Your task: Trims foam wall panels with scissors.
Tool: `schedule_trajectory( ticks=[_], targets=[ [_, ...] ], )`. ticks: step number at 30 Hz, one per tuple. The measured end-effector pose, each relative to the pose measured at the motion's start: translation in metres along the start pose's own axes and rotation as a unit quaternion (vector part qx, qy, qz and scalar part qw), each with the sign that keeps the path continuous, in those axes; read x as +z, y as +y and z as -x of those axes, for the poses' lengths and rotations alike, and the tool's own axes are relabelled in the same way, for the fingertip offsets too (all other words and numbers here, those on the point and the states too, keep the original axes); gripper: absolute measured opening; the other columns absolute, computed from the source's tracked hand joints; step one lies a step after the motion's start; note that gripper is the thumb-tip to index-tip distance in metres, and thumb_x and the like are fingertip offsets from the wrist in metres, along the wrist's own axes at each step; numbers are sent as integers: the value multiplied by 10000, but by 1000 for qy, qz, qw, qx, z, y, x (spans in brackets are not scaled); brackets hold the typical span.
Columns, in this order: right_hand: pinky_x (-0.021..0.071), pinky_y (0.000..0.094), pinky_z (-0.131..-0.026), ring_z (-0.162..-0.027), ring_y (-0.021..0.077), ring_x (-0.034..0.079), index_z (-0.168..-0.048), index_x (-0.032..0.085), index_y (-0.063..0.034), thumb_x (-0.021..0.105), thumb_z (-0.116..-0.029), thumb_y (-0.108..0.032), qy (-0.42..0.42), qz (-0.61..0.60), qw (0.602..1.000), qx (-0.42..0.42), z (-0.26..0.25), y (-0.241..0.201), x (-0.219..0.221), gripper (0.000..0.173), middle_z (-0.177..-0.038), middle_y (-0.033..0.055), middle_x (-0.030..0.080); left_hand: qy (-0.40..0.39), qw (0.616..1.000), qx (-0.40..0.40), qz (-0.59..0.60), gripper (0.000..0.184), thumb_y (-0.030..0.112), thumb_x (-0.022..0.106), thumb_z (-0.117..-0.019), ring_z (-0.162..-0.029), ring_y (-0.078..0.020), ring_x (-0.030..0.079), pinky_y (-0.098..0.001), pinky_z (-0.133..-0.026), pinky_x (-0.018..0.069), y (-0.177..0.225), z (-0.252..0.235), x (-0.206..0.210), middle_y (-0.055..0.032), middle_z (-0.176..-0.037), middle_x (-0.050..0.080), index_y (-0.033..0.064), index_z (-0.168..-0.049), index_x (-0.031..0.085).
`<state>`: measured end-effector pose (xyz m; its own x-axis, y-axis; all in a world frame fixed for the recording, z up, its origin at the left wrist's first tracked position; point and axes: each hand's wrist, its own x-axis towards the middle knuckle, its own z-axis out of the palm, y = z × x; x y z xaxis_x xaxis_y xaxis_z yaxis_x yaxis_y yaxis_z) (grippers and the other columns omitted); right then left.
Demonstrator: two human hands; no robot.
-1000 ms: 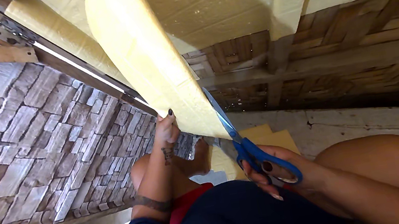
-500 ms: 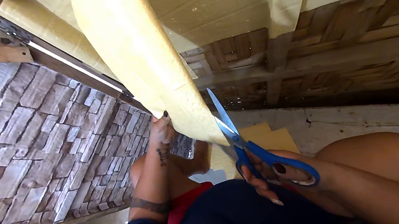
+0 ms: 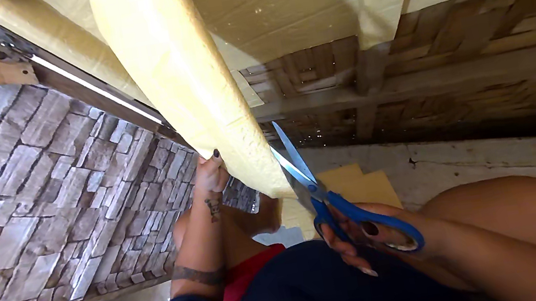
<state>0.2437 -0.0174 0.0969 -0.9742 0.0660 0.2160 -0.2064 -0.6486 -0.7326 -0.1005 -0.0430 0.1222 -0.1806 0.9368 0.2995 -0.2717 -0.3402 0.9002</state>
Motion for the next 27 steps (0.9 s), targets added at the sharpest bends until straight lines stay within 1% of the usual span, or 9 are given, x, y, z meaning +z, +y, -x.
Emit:
schedule_trajectory(
  ticks=[4, 7, 10, 14, 17, 19, 21, 24, 27],
  targets=[
    [572, 221, -654, -758, 74, 653, -1163, 613, -159, 662, -901, -628, -5, -6, 1000, -5, 0, 0, 0, 540, -908, -32, 631, -13, 1000, 6, 11, 332, 346, 824, -849, -978, -102, 727, -333, -870, 613, 1, 0, 0, 9, -1079, 763, 237, -1148, 730],
    [568, 219, -639, -744, 73, 648, -1162, 616, -153, 658, -904, -629, 3, 3, 1000, -15, -1, 1, 1, 543, -899, -29, 630, -5, 1000, 1, 11, 330, 343, 825, -848, -983, -106, 726, -341, -878, 611, 3, 1, 1, 10, -1082, 761, 239, -1146, 730],
    [562, 207, -650, -748, 58, 640, -1171, 608, -167, 679, -895, -614, -2, 6, 1000, -2, -1, -1, 1, 530, -912, -43, 627, 9, 1000, -7, 17, 352, 360, 837, -831, -961, -110, 732, -337, -856, 619, 2, 2, 4, 0, -1063, 764, 235, -1142, 729],
    [562, 200, -661, -754, 46, 637, -1157, 606, -176, 665, -895, -629, 4, 34, 999, 16, 1, -9, 1, 526, -908, -54, 621, 21, 999, -7, 26, 331, 373, 837, -824, -933, -97, 736, -324, -827, 625, 0, 4, 11, 10, -1034, 770, 242, -1113, 740],
    [562, 201, -650, -737, 45, 636, -1137, 617, -177, 667, -891, -637, 8, 50, 998, 45, 3, -12, 0, 524, -890, -58, 626, 41, 998, -5, 44, 330, 352, 845, -819, -932, -109, 736, -336, -828, 624, 0, 2, 9, 2, -1029, 767, 230, -1105, 732],
    [562, 195, -647, -729, 39, 636, -1120, 613, -179, 661, -885, -653, 8, 66, 996, 61, 4, -13, 2, 531, -870, -67, 620, 39, 998, 8, 44, 303, 333, 837, -820, -936, -100, 733, -330, -828, 622, 2, 0, 6, 15, -1032, 768, 248, -1094, 739],
    [560, 193, -646, -731, 37, 637, -1114, 617, -182, 659, -880, -663, 13, 69, 995, 65, 4, -14, 3, 536, -865, -71, 624, 38, 999, 5, 30, 321, 346, 845, -814, -938, -98, 736, -329, -828, 624, 5, 1, 6, 16, -1038, 770, 255, -1103, 740],
    [567, 211, -652, -732, 54, 639, -1134, 612, -174, 660, -871, -677, 21, 47, 997, 61, 4, -13, 1, 570, -869, -59, 625, 45, 999, -20, 12, 396, 367, 883, -766, -931, -102, 736, -337, -821, 628, 3, 5, 9, 16, -1034, 769, 250, -1113, 732],
    [575, 220, -662, -742, 66, 650, -1133, 618, -163, 651, -879, -676, 20, 25, 999, 38, 2, -11, 0, 574, -871, -44, 627, 20, 999, -35, 6, 400, 397, 870, -782, -938, -96, 731, -334, -827, 624, -6, 7, 10, 19, -1045, 766, 260, -1130, 730]
  ],
)
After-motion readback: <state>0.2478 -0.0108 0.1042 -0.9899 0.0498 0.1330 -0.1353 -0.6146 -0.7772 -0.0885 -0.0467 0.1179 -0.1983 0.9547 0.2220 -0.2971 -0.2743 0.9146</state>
